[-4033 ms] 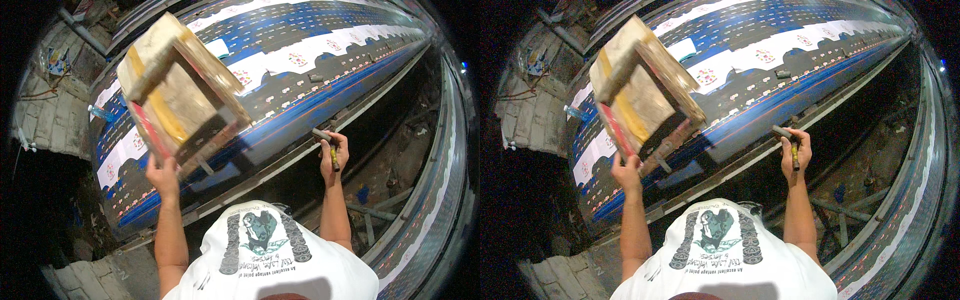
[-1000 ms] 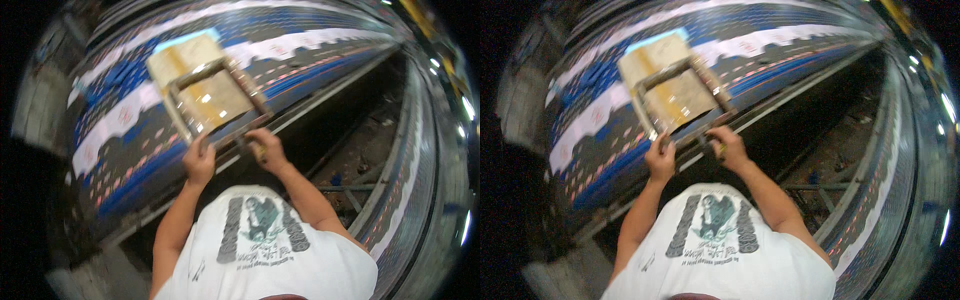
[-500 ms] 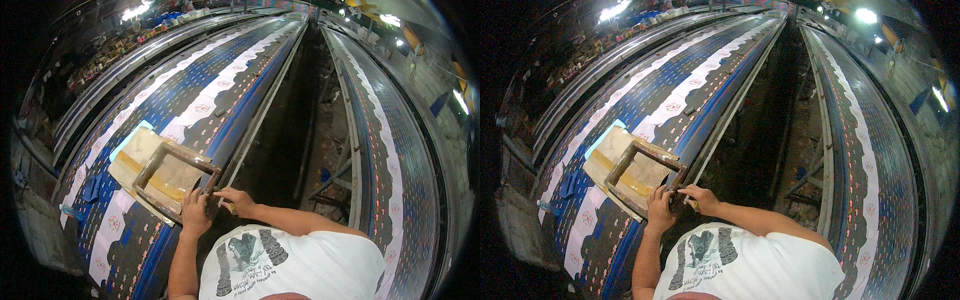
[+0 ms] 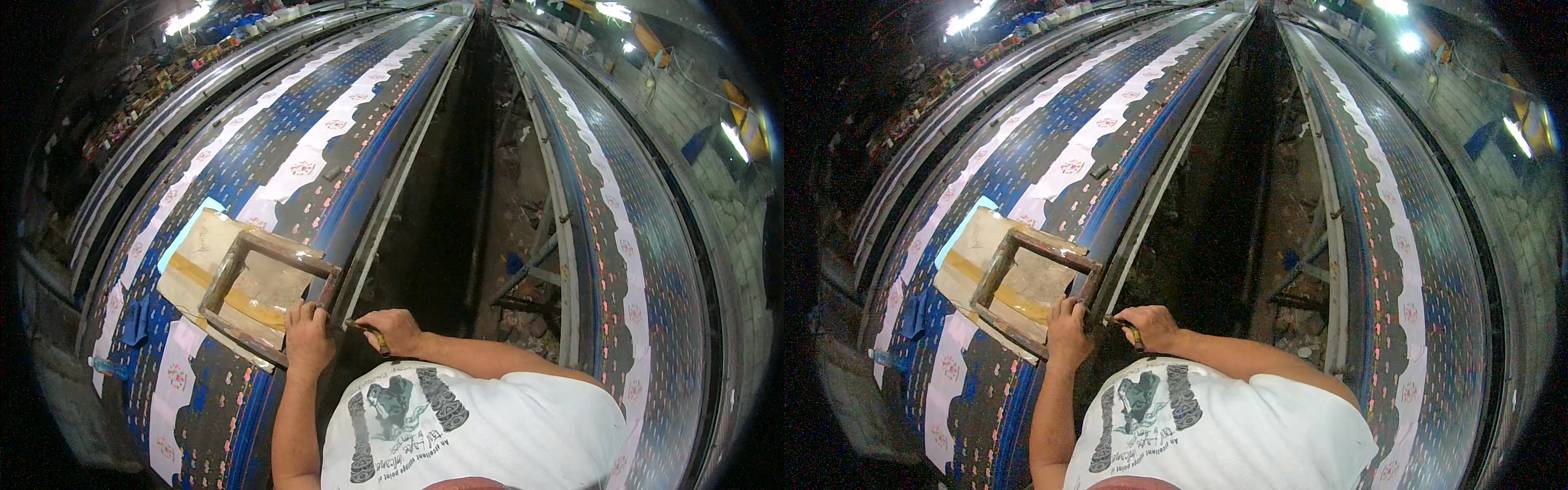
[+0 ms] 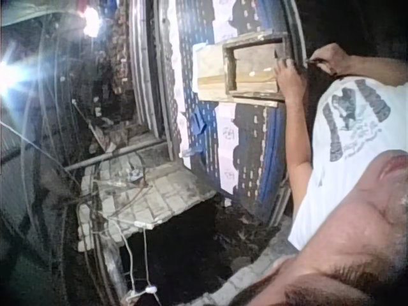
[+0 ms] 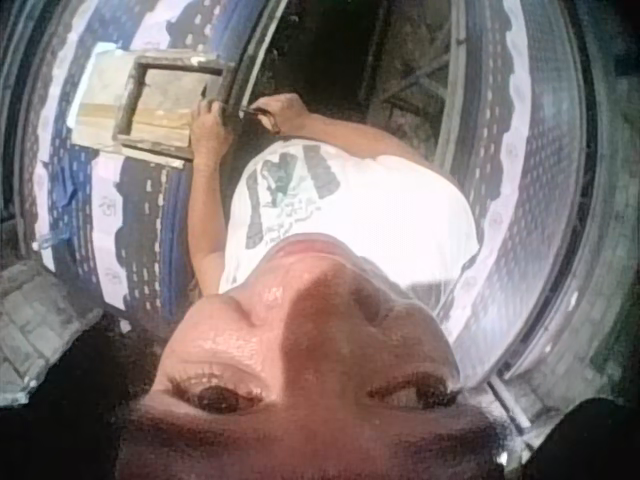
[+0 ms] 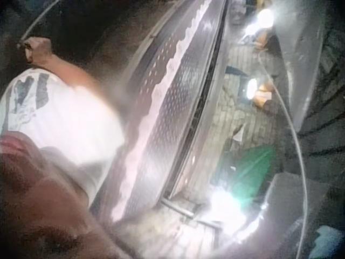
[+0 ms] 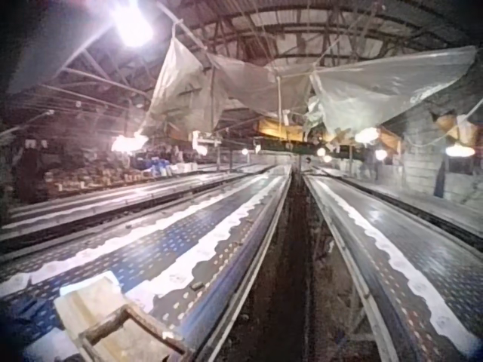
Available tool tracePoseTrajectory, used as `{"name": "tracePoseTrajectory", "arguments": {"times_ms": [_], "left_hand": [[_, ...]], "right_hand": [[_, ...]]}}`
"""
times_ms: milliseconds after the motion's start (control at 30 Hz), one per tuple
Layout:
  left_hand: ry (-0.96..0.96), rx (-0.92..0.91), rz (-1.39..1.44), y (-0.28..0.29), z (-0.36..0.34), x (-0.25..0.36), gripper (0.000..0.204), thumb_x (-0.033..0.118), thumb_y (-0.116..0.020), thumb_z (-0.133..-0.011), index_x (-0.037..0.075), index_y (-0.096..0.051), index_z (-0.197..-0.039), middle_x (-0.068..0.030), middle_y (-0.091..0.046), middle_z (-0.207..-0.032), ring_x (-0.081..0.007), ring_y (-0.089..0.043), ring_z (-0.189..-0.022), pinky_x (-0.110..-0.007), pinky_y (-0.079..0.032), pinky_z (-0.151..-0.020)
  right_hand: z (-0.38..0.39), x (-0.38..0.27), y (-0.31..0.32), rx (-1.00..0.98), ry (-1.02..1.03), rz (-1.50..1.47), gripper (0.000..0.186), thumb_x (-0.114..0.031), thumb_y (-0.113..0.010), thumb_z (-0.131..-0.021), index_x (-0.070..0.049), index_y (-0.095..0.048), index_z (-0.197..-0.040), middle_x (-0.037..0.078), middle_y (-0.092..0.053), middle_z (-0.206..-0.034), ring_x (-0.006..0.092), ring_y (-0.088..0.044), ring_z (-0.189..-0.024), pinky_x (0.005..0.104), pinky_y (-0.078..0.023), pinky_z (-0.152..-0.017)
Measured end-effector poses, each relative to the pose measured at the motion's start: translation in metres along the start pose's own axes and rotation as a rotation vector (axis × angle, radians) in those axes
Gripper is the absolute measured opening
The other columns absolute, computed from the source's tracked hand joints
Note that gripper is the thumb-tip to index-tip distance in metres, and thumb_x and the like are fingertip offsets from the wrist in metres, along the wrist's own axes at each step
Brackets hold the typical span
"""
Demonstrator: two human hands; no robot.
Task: The person uses a squeegee to pull ink through a screen printing frame onto a long patterned textile moving on a conveyor. They repeatedly reposition the frame and wipe the squeegee while working along the fabric.
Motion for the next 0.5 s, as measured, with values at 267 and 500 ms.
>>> {"name": "tracePoseTrajectory", "arguments": {"times_ms": [267, 500], "left_hand": [[-0.006, 0.010, -0.059, 0.007, 0.000, 0.007, 0.041, 0.015, -0.087, -0.080, 0.008, -0.069, -0.117, -0.0183, -0.069, -0.131, -0.0453, -0.058, -0.140, -0.059, -0.042, -0.120], [0.002, 0.014, -0.046, 0.004, 0.002, 0.005, 0.041, 0.013, -0.087, -0.079, 0.007, -0.069, -0.115, -0.0184, -0.069, -0.129, -0.0448, -0.058, -0.138, -0.059, -0.042, -0.121]], "right_hand": [[0.004, -0.015, 0.004, -0.034, 0.110, 0.172, 0.044, -0.008, -0.084, -0.086, -0.008, -0.077, -0.129, 0.010, -0.080, -0.106, 0.0317, -0.076, -0.093, 0.0468, -0.058, -0.084], [0.006, -0.021, -0.003, -0.065, 0.155, 0.225, 0.042, -0.009, -0.084, -0.085, -0.011, -0.077, -0.126, 0.006, -0.076, -0.099, 0.0284, -0.074, -0.092, 0.0450, -0.054, -0.081]]}}
Point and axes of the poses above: each hand's wrist, its own z-axis away from the middle knuckle, its own y-axis out of the back of the hand, x = y × z, the point moved 7 cm from there along -z, towards the middle knuckle
